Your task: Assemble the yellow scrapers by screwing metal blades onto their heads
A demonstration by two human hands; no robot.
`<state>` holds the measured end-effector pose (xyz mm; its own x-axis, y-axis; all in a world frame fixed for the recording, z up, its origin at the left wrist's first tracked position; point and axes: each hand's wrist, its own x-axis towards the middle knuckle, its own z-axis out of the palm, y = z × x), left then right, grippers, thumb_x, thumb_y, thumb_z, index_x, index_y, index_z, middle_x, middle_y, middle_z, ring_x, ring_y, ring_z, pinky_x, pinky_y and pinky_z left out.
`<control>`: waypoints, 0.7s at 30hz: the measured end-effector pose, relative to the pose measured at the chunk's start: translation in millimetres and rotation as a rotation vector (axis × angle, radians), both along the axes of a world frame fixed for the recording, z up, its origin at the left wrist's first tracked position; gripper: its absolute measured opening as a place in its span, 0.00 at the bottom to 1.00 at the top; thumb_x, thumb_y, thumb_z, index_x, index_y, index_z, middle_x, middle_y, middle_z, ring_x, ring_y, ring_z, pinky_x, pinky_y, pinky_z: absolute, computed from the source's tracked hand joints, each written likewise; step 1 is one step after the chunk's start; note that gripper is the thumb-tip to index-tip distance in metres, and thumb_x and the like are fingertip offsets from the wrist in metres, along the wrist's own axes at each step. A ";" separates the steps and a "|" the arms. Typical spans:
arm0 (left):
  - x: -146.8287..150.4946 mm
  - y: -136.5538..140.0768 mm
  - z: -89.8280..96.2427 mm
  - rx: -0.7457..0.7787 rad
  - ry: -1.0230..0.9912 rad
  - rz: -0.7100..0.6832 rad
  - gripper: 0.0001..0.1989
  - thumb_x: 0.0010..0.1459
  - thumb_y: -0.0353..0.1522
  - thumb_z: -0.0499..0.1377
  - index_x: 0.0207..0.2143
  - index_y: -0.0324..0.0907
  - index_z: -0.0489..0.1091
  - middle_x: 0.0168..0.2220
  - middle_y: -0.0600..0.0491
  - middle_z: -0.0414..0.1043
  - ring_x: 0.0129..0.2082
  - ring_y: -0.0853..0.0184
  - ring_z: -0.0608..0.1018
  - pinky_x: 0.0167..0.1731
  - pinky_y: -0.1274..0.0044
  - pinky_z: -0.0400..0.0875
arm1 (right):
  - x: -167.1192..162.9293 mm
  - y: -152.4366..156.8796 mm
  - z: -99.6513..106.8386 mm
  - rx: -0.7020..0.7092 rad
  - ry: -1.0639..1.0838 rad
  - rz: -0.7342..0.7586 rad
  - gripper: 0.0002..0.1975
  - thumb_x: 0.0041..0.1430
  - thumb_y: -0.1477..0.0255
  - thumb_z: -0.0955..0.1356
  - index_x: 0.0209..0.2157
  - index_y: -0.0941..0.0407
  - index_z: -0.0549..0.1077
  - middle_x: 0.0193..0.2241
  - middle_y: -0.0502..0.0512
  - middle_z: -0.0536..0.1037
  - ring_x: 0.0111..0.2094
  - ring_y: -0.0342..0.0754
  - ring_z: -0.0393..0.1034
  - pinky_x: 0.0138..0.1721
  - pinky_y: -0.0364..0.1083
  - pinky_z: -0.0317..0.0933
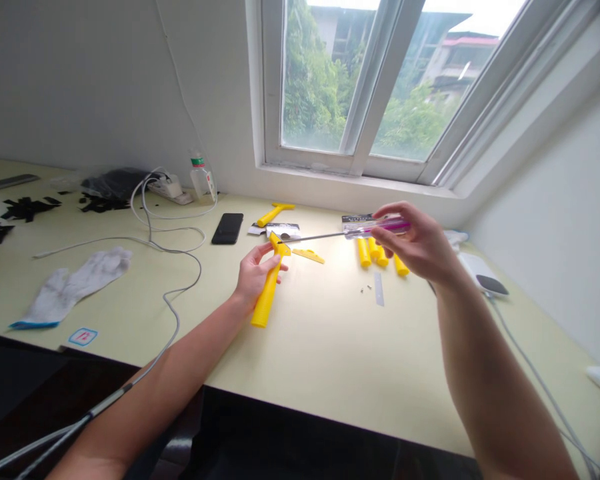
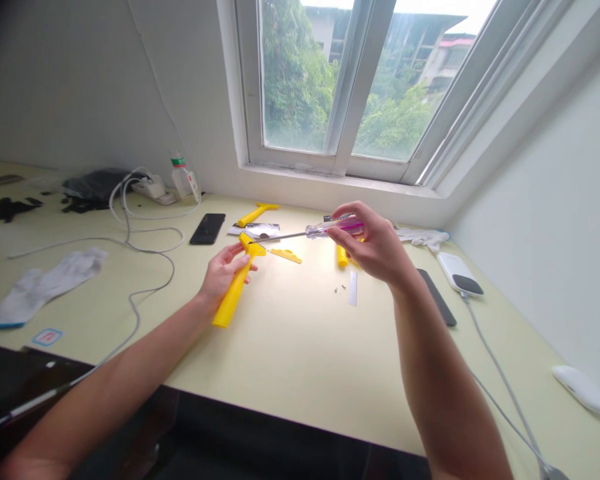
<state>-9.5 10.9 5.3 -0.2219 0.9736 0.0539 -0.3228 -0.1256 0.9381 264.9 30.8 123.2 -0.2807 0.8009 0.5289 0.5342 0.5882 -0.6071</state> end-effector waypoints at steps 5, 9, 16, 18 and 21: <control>-5.3 1.7 6.4 0.014 -0.028 0.182 0.19 0.50 0.29 0.63 0.47 0.41 0.69 0.55 0.46 0.68 0.24 0.73 0.77 0.15 0.81 0.69 | 8.7 6.6 0.4 -0.031 0.037 0.013 0.25 0.57 0.59 0.70 0.53 0.53 0.71 0.33 0.54 0.79 0.25 0.45 0.71 0.29 0.47 0.69; -6.5 -1.8 13.0 0.098 -0.073 0.255 0.17 0.53 0.30 0.59 0.47 0.43 0.69 0.51 0.48 0.69 0.25 0.71 0.76 0.16 0.80 0.69 | -10.9 7.2 -13.1 -0.139 -0.254 0.018 0.24 0.59 0.59 0.68 0.55 0.51 0.72 0.36 0.54 0.81 0.31 0.48 0.75 0.35 0.48 0.68; 3.2 -11.5 10.0 0.123 0.019 0.178 0.19 0.55 0.35 0.61 0.50 0.47 0.71 0.40 0.51 0.73 0.24 0.71 0.76 0.19 0.80 0.71 | -57.6 1.3 -52.7 -0.461 -0.661 0.228 0.31 0.54 0.60 0.69 0.59 0.46 0.63 0.37 0.52 0.80 0.35 0.52 0.73 0.30 0.45 0.62; 5.5 -12.0 9.0 0.104 0.040 0.153 0.20 0.55 0.36 0.62 0.51 0.47 0.71 0.35 0.52 0.73 0.22 0.72 0.75 0.19 0.80 0.70 | -62.5 -0.4 -63.3 -0.514 -0.776 0.257 0.29 0.51 0.60 0.70 0.56 0.49 0.66 0.37 0.55 0.79 0.35 0.53 0.73 0.28 0.45 0.60; 8.9 -11.5 7.6 0.125 0.059 0.182 0.17 0.53 0.35 0.64 0.47 0.46 0.74 0.42 0.50 0.72 0.24 0.72 0.75 0.19 0.80 0.71 | -69.3 -4.3 -72.0 -0.461 -0.837 0.250 0.23 0.53 0.58 0.69 0.49 0.53 0.72 0.39 0.59 0.78 0.39 0.56 0.72 0.32 0.47 0.62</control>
